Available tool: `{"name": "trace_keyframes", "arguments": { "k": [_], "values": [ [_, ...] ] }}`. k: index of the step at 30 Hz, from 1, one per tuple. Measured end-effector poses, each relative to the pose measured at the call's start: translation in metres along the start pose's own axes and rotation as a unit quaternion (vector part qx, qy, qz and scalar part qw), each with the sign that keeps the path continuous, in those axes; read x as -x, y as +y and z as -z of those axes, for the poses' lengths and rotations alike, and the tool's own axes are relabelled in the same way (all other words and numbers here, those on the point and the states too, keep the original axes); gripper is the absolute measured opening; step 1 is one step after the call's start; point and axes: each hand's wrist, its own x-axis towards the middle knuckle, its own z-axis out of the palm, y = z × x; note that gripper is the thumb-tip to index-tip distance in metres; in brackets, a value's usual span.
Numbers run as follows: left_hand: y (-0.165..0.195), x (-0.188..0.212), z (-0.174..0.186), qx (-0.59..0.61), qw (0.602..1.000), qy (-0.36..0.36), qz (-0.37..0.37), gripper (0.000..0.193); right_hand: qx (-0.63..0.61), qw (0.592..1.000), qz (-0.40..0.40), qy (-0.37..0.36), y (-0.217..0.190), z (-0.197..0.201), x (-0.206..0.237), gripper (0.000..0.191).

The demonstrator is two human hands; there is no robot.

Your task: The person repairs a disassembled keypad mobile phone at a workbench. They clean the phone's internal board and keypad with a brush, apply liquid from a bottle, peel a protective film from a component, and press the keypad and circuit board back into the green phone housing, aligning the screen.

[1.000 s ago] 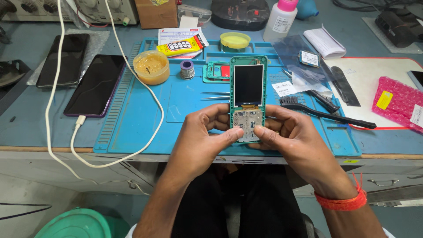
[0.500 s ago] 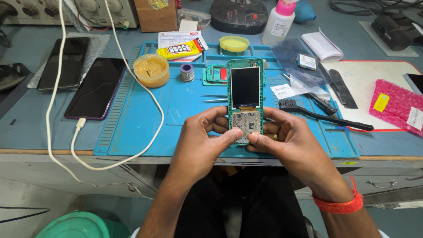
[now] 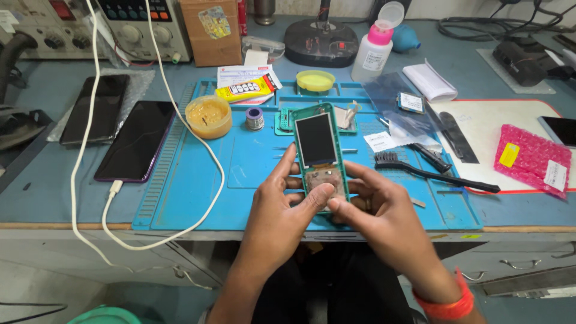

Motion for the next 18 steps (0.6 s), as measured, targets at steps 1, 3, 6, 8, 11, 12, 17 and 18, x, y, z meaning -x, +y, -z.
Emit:
{"name": "trace_keyframes", "arguments": {
  "k": [1, 3, 6, 8, 11, 12, 17, 18],
  "values": [
    [0.002, 0.0, -0.001, 0.03, 0.999, -0.01, 0.001, 0.081, 0.029, 0.999, 0.017, 0.005, -0.001, -0.003, 0.002, 0.062],
    [0.004, 0.0, -0.003, 0.091, 0.995, -0.03, 0.004, 0.079, 0.083, 0.995, 0.037, 0.028, -0.004, -0.01, 0.004, 0.063],
    [0.002, 0.0, -0.009, 0.162, 0.986, -0.038, 0.003, 0.08, 0.153, 0.985, 0.064, 0.054, -0.011, -0.02, 0.005, 0.064],
    [-0.001, -0.005, -0.016, 0.163, 0.986, -0.009, 0.022, 0.076, 0.2, 0.973, 0.11, 0.036, -0.018, -0.022, 0.011, 0.065],
    [-0.004, -0.01, -0.018, 0.196, 0.981, 0.008, 0.0, 0.066, 0.229, 0.963, 0.136, 0.043, -0.025, -0.029, 0.012, 0.07],
    [-0.004, -0.011, -0.018, 0.213, 0.977, 0.008, -0.015, 0.062, 0.237, 0.96, 0.148, 0.034, -0.027, -0.029, 0.012, 0.071],
    [-0.005, -0.015, -0.016, 0.31, 0.949, 0.015, 0.06, 0.059, 0.298, 0.926, 0.233, -0.012, -0.028, -0.027, 0.013, 0.066],
    [-0.005, -0.017, -0.015, 0.352, 0.932, 0.014, 0.083, 0.062, 0.281, 0.931, 0.231, -0.003, -0.027, -0.026, 0.013, 0.061]
  ]
}}
